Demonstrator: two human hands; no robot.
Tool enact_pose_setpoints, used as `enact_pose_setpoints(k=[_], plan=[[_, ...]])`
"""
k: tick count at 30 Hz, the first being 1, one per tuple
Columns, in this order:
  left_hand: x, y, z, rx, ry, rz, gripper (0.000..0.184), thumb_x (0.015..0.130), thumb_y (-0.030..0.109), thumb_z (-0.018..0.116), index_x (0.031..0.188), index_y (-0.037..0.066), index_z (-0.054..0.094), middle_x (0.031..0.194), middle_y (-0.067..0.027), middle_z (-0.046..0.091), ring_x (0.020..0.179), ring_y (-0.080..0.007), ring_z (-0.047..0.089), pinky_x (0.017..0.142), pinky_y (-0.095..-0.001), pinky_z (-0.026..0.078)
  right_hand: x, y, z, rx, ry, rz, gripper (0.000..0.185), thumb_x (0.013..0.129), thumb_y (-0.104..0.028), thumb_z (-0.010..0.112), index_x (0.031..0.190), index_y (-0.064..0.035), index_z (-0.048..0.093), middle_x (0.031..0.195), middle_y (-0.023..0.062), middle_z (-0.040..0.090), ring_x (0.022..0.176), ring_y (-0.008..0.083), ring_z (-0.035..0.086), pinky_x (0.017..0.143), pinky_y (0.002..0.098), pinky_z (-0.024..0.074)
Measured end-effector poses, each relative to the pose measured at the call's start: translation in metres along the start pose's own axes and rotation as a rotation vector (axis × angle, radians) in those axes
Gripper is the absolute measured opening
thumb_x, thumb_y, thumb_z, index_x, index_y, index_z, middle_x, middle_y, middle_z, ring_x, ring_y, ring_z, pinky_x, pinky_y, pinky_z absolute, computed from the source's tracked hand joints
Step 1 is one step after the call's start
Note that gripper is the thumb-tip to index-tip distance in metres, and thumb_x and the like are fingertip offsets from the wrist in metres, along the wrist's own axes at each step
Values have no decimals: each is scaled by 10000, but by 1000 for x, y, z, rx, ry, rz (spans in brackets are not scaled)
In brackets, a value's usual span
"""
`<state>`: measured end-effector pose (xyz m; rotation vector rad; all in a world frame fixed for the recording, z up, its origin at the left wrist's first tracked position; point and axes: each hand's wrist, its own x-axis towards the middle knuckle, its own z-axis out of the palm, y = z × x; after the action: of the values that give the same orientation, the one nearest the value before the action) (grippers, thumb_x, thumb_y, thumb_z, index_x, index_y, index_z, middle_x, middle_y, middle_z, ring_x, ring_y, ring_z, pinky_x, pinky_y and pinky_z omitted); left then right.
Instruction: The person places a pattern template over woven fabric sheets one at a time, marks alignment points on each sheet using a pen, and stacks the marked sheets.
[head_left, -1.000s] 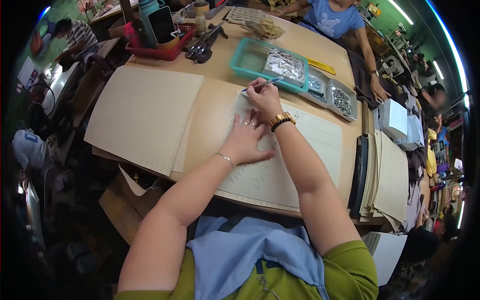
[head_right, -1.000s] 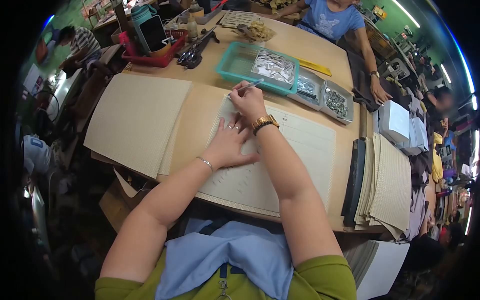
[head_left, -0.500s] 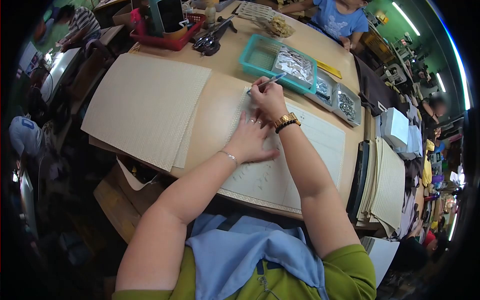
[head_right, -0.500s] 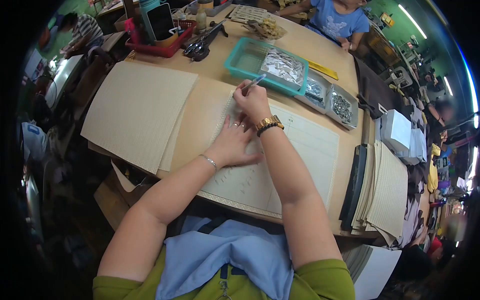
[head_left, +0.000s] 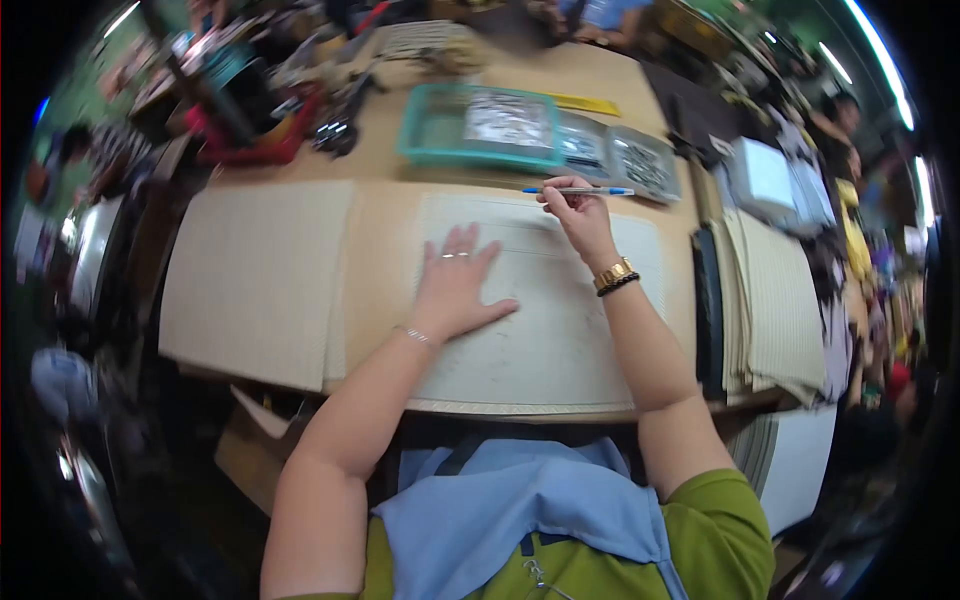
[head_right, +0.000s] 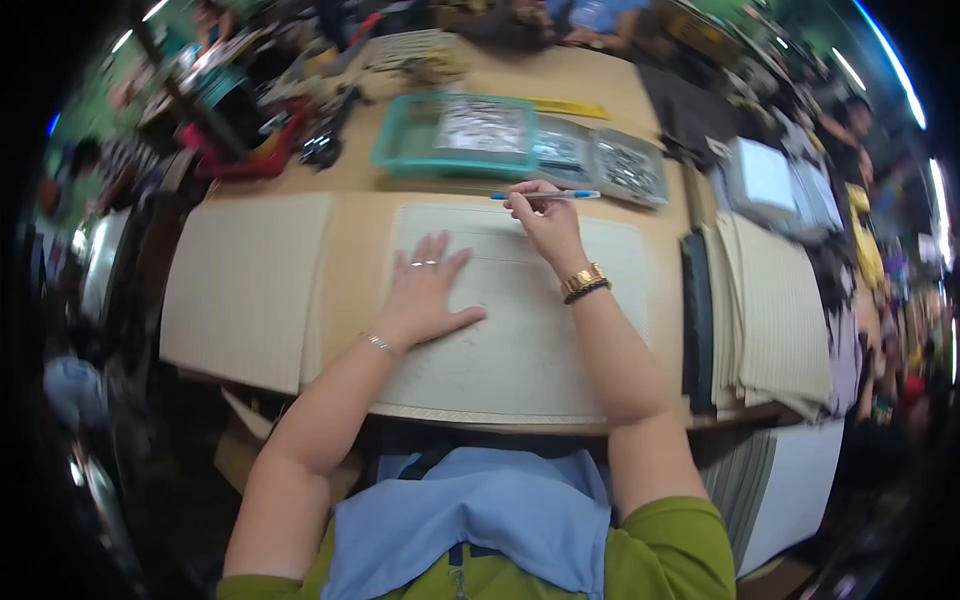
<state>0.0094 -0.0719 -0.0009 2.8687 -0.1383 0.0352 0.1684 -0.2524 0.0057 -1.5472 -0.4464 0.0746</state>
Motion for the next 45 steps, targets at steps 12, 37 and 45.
enact_pose_setpoints(k=[12,37,45], plan=[[93,143,-5,144,-187,317,810,787,628,651,1398,129,466,1519,-214,341,1389,-349,364,1085,-602,302,-29,34,-226,-204,299,84,146,869,-166,645,894,-22,643,780,45,692,703,78,646,643,226,512],[157,209,3,279,-413,285,1074,532,680,803,1374,93,487,1367,-207,494,1194,-384,543,987,-440,474,-36,14,-208,-464,176,-24,170,854,-169,628,813,-6,659,661,14,637,618,55,578,582,233,463],[157,205,6,262,-408,297,1110,534,692,793,1413,104,458,1433,-210,446,1235,-405,509,1016,-449,453,-35,11,-214,-448,142,37,173,883,-182,621,867,-15,659,733,39,674,682,76,628,648,242,506]])
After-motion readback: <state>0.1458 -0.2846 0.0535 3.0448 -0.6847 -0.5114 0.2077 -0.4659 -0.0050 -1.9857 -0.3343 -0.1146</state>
